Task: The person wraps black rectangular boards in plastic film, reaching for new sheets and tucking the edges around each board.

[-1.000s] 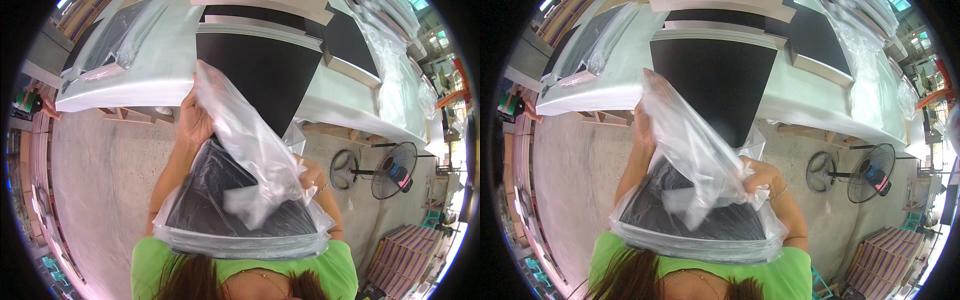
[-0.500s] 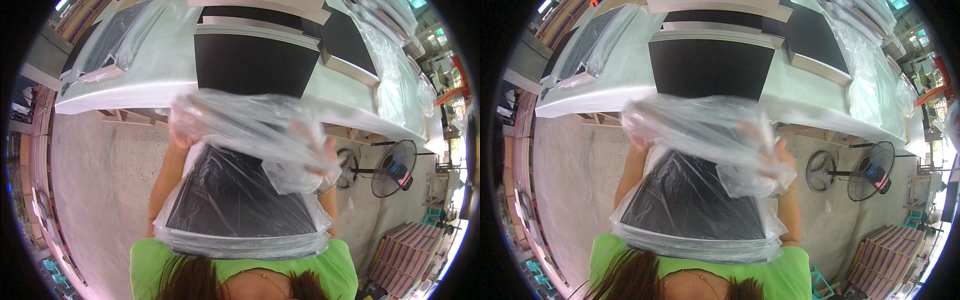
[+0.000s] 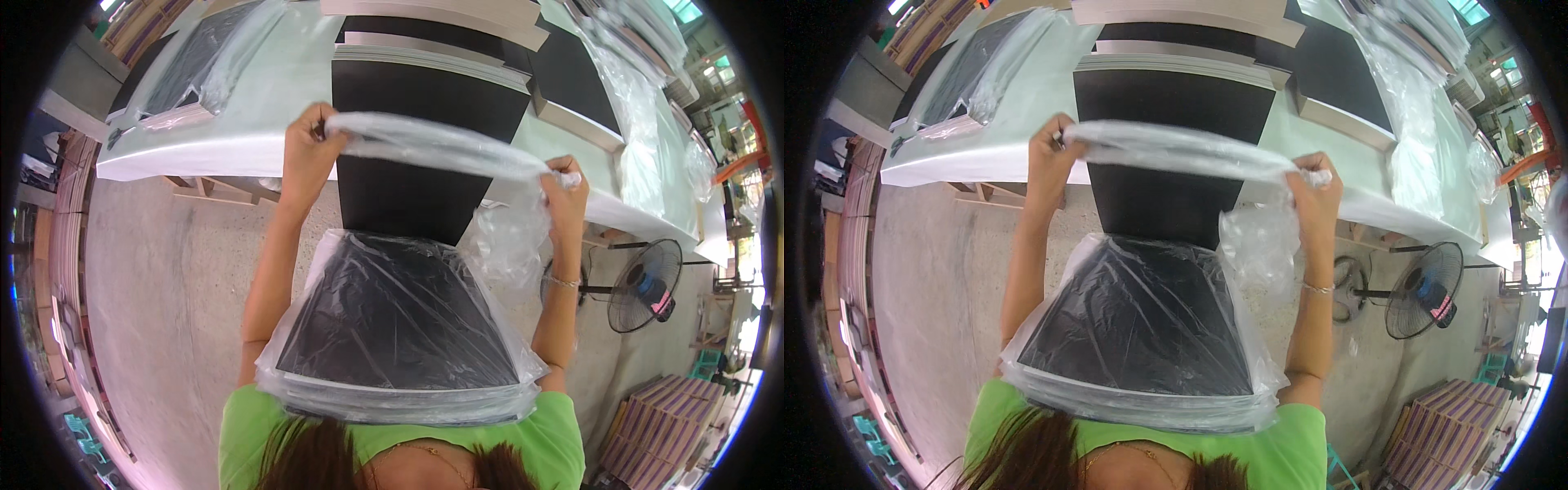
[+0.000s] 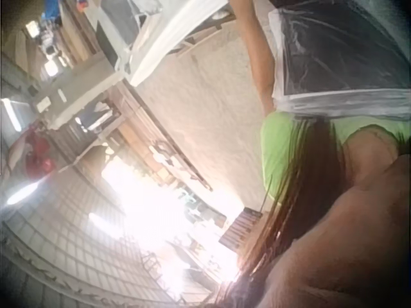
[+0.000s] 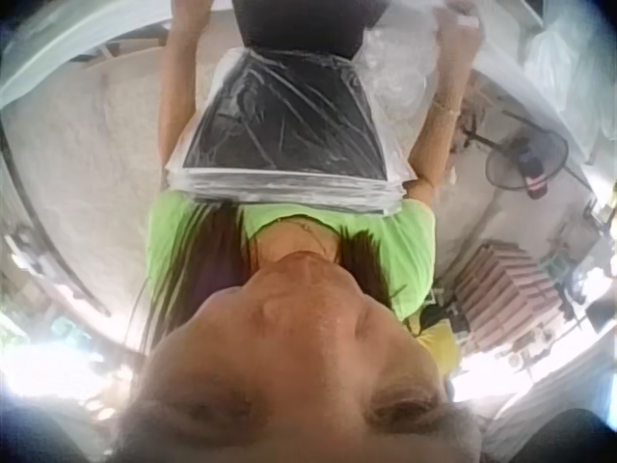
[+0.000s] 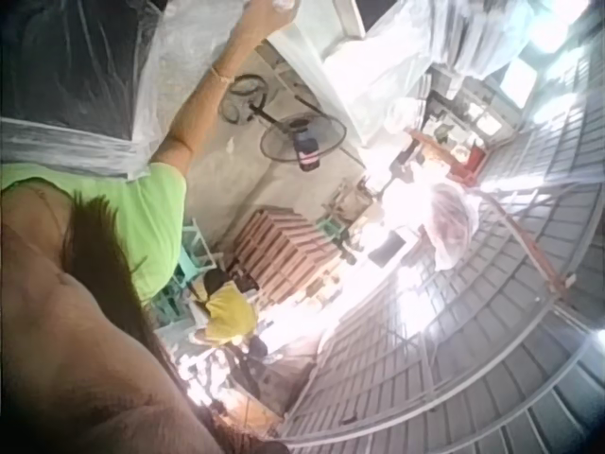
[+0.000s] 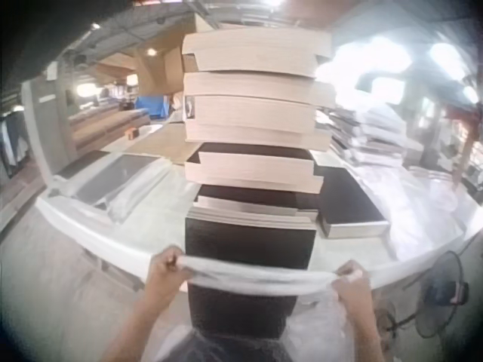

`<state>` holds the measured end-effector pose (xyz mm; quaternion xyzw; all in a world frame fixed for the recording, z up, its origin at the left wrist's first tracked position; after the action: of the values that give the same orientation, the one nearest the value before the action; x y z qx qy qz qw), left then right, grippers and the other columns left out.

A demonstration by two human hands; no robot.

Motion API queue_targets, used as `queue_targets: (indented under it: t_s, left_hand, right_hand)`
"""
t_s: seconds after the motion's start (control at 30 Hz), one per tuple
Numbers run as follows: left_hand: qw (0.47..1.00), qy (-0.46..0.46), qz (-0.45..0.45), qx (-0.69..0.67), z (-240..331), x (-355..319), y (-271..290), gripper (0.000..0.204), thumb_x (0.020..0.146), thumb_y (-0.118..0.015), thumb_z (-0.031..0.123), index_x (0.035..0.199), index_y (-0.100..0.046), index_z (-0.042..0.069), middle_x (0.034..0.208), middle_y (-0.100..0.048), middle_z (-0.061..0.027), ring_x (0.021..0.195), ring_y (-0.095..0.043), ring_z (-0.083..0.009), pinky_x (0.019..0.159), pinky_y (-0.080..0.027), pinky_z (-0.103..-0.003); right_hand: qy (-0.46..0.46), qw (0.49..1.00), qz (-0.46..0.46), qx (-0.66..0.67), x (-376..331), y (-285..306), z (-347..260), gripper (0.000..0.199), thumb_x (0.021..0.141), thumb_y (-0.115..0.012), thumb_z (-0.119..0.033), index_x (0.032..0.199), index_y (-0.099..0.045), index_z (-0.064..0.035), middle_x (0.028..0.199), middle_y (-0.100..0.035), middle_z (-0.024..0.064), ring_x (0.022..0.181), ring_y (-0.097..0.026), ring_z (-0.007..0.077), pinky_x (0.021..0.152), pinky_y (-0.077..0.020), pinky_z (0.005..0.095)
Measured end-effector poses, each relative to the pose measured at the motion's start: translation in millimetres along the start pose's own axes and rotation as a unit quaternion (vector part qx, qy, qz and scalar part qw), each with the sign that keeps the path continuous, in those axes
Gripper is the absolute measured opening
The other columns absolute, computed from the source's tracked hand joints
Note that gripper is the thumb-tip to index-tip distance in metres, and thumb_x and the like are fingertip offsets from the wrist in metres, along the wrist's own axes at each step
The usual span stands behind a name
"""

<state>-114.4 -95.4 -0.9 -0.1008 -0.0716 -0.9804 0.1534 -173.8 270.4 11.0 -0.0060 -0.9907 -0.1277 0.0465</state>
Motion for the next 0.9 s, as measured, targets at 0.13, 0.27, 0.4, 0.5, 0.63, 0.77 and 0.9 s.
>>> queue_targets:
  t_s: [0.13,0.27,0.4,0.5,0.63,0.77,0.9]
  left_hand:
    - [0.950,-0.173,0.116,0.234,69.8,16.8,-3.8,0.058,0.063,-0.044,-0.014,0.114,-0.057,0.010,0.090,-0.048,-0.0080,0.078,-0.053,-0.0214,0.072,-0.044,-0.035]
    - [0.875,-0.223,0.132,0.409,70.7,19.9,-4.4,0.070,0.061,-0.039,-0.017,0.120,-0.055,0.016,0.107,-0.044,-0.0122,0.087,-0.051,-0.0292,0.079,-0.043,-0.038]
    - [0.898,-0.201,0.110,0.375,76.1,6.1,-3.5,0.074,0.059,-0.039,-0.017,0.124,-0.053,0.017,0.111,-0.046,-0.0115,0.091,-0.053,-0.0278,0.080,-0.045,-0.037]
    - [0.920,-0.205,0.117,0.313,86.0,-9.9,2.7,0.074,0.058,-0.038,-0.018,0.122,-0.056,0.015,0.109,-0.048,-0.0118,0.092,-0.054,-0.0261,0.081,-0.045,-0.035]
    - [0.954,-0.190,0.132,0.190,104.4,-31.5,12.7,0.065,0.056,-0.035,-0.021,0.107,-0.065,0.006,0.099,-0.053,-0.0099,0.091,-0.055,-0.0196,0.089,-0.042,-0.027]
    - [0.996,-0.039,0.050,-0.070,79.9,-31.9,32.0,0.054,0.065,-0.042,-0.012,0.114,-0.058,0.002,0.101,-0.052,-0.0069,0.096,-0.053,-0.0188,0.095,-0.038,-0.030]
    - [0.891,0.147,-0.039,-0.427,60.1,-42.3,10.8,0.053,0.077,-0.052,0.008,0.128,-0.042,0.000,0.110,-0.052,-0.0090,0.102,-0.052,-0.0191,0.097,-0.036,-0.034]
  right_hand:
    - [0.238,0.954,0.125,-0.130,14.6,-9.8,-49.6,0.033,0.068,-0.051,0.006,0.099,-0.059,-0.0020,0.090,-0.060,0.0107,0.081,-0.057,0.0184,0.072,-0.0434,0.0271]
    - [0.330,0.921,0.075,-0.193,13.6,-41.2,-88.4,0.058,0.066,-0.044,0.013,0.117,-0.058,-0.0109,0.108,-0.058,0.0177,0.092,-0.059,0.0274,0.080,-0.0436,0.0303]
    - [0.283,0.922,0.060,-0.258,20.6,-41.5,-73.7,0.064,0.064,-0.042,0.016,0.117,-0.058,-0.0154,0.104,-0.059,0.0163,0.091,-0.059,0.0270,0.081,-0.0430,0.0287]
    - [0.271,0.928,0.053,-0.249,2.9,-34.2,-85.6,0.062,0.063,-0.041,0.017,0.114,-0.061,-0.0135,0.102,-0.059,0.0148,0.090,-0.059,0.0255,0.082,-0.0425,0.0274]
    - [0.297,0.941,0.042,-0.159,-17.9,-15.5,-96.8,0.052,0.064,-0.043,0.013,0.108,-0.063,-0.0056,0.098,-0.060,0.0104,0.087,-0.059,0.0212,0.080,-0.0424,0.0256]
    - [0.154,0.987,-0.032,0.020,-15.0,-1.6,-81.2,0.038,0.069,-0.049,0.003,0.104,-0.062,0.0036,0.094,-0.060,0.0077,0.082,-0.058,0.0150,0.070,-0.0431,0.0221]
    - [-0.021,0.953,-0.076,0.292,-20.1,-9.3,-48.6,0.045,0.072,-0.054,-0.006,0.116,-0.052,0.0035,0.092,-0.060,0.0087,0.072,-0.055,0.0094,0.057,-0.0415,0.0173]
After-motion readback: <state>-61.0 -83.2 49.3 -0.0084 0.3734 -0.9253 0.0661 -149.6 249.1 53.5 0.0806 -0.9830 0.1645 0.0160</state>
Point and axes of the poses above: each hand's wrist, its own x-axis towards the middle knuckle, its own y-axis out of the back of the hand, z = x × y, the point moved 8 cm from there along x, towards the middle knuckle
